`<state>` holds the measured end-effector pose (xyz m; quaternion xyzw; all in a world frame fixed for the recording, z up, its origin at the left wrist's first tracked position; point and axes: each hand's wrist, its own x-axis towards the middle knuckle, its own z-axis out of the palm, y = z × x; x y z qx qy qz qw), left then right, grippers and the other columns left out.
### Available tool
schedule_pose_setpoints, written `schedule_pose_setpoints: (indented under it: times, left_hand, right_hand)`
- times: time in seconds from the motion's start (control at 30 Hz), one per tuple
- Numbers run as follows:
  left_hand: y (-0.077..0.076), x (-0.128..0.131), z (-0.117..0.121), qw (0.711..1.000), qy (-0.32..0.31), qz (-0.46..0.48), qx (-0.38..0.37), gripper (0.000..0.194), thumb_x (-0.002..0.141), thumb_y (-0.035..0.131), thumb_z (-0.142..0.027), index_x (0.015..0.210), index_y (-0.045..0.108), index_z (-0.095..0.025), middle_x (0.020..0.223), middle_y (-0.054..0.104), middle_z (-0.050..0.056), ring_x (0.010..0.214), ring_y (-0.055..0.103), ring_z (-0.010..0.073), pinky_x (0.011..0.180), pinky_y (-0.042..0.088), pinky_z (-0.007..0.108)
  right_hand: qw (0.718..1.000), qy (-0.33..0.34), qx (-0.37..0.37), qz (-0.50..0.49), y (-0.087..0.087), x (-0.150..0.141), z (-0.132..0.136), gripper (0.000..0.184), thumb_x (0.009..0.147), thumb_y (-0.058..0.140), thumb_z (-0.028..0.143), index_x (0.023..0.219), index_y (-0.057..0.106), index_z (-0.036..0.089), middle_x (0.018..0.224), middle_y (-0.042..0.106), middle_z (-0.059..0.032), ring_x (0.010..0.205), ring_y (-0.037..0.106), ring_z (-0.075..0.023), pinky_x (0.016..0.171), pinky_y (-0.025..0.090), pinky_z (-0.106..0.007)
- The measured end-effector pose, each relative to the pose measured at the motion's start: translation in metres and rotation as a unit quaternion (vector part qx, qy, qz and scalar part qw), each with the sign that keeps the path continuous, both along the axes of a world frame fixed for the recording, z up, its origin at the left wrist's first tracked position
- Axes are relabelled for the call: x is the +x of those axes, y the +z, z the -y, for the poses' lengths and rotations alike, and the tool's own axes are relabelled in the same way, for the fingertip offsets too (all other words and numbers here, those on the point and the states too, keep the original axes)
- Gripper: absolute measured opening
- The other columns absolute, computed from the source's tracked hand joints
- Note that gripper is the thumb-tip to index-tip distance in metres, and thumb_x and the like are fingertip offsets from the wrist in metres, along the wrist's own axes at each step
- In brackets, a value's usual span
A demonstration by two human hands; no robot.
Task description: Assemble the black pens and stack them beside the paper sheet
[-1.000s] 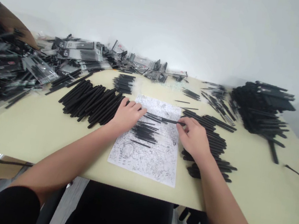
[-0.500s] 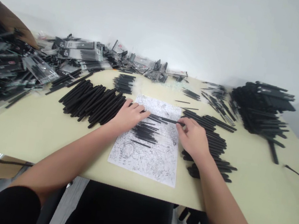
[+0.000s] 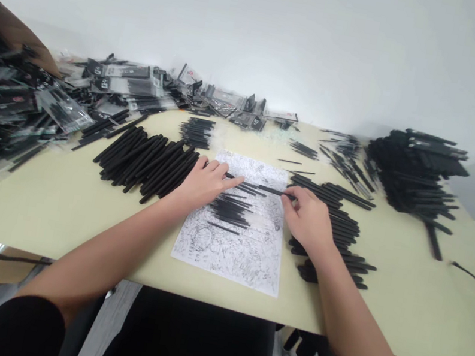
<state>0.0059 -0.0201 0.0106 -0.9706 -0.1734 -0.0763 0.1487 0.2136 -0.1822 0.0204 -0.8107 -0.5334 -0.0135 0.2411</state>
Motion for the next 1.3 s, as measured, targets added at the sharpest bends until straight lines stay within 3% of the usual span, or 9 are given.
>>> schedule_pose_setpoints:
  times: [0.17, 0.4, 0.63, 0.8, 1.07, 1.3]
  left_hand:
    - [0.0017, 0.0001, 0.002, 1.0, 0.013, -0.009, -0.007, 0.061, 0.091, 0.037, -0.005, 0.145, 0.033, -0.034, 0.108, 0.059, 0.01, 0.096, 0.053, 0.0253, 0.092, 0.03, 0.043]
    - [-0.0025, -0.0003, 0.0005, 1.0, 0.01, 0.014, 0.008, 0.047, 0.091, 0.036, -0.005, 0.128, 0.051, -0.03, 0.104, 0.058, 0.009, 0.094, 0.052, 0.0242, 0.089, 0.03, 0.041]
    - [0.0004, -0.001, 0.0009, 1.0, 0.026, 0.003, -0.005, 0.063, 0.088, 0.041, -0.003, 0.142, 0.037, -0.035, 0.107, 0.058, 0.01, 0.093, 0.052, 0.0252, 0.089, 0.03, 0.042]
    - [0.0013, -0.0005, 0.0028, 0.998, 0.055, 0.005, -0.005, 0.07, 0.084, 0.039, 0.001, 0.146, 0.03, -0.031, 0.105, 0.058, 0.011, 0.093, 0.052, 0.0253, 0.087, 0.03, 0.041]
    - [0.0019, -0.0006, 0.0027, 0.998, 0.053, 0.023, -0.022, 0.043, 0.089, 0.038, -0.005, 0.12, 0.057, -0.027, 0.103, 0.058, 0.011, 0.095, 0.051, 0.0256, 0.087, 0.032, 0.043]
    - [-0.0014, -0.0016, -0.0008, 0.998, 0.056, 0.038, -0.008, 0.054, 0.091, 0.037, -0.007, 0.137, 0.043, -0.035, 0.105, 0.057, 0.01, 0.094, 0.051, 0.0256, 0.083, 0.031, 0.041]
  right_hand:
    - [1.0, -0.005, -0.008, 0.001, 0.0, 0.0001, 0.0001, 0.023, 0.086, 0.047, 0.033, 0.093, 0.064, 0.02, 0.083, 0.063, -0.0045, 0.066, 0.055, -0.0164, 0.072, 0.041, -0.032]
    - [1.0, -0.012, -0.01, 0.006, 0.0004, -0.0002, -0.0003, 0.023, 0.085, 0.046, 0.033, 0.093, 0.065, 0.021, 0.082, 0.063, -0.0049, 0.068, 0.056, -0.0179, 0.072, 0.041, -0.033]
    - [1.0, -0.013, -0.011, 0.0, 0.0001, 0.0002, -0.0005, 0.024, 0.085, 0.046, 0.034, 0.093, 0.064, 0.021, 0.085, 0.063, -0.0052, 0.067, 0.055, -0.0174, 0.072, 0.04, -0.034]
    - [1.0, -0.018, -0.018, 0.01, -0.0007, 0.0001, -0.0006, 0.024, 0.086, 0.046, 0.034, 0.093, 0.064, 0.021, 0.082, 0.062, -0.0047, 0.07, 0.056, -0.0182, 0.072, 0.04, -0.033]
    - [0.999, -0.022, -0.027, 0.005, 0.0012, -0.0008, -0.0004, 0.023, 0.085, 0.046, 0.034, 0.092, 0.064, 0.022, 0.083, 0.063, -0.0048, 0.069, 0.056, -0.0179, 0.071, 0.04, -0.033]
    - [0.999, -0.027, -0.025, 0.005, 0.0005, -0.0003, -0.0001, 0.023, 0.085, 0.046, 0.034, 0.092, 0.064, 0.022, 0.084, 0.063, -0.0047, 0.068, 0.056, -0.018, 0.07, 0.04, -0.033]
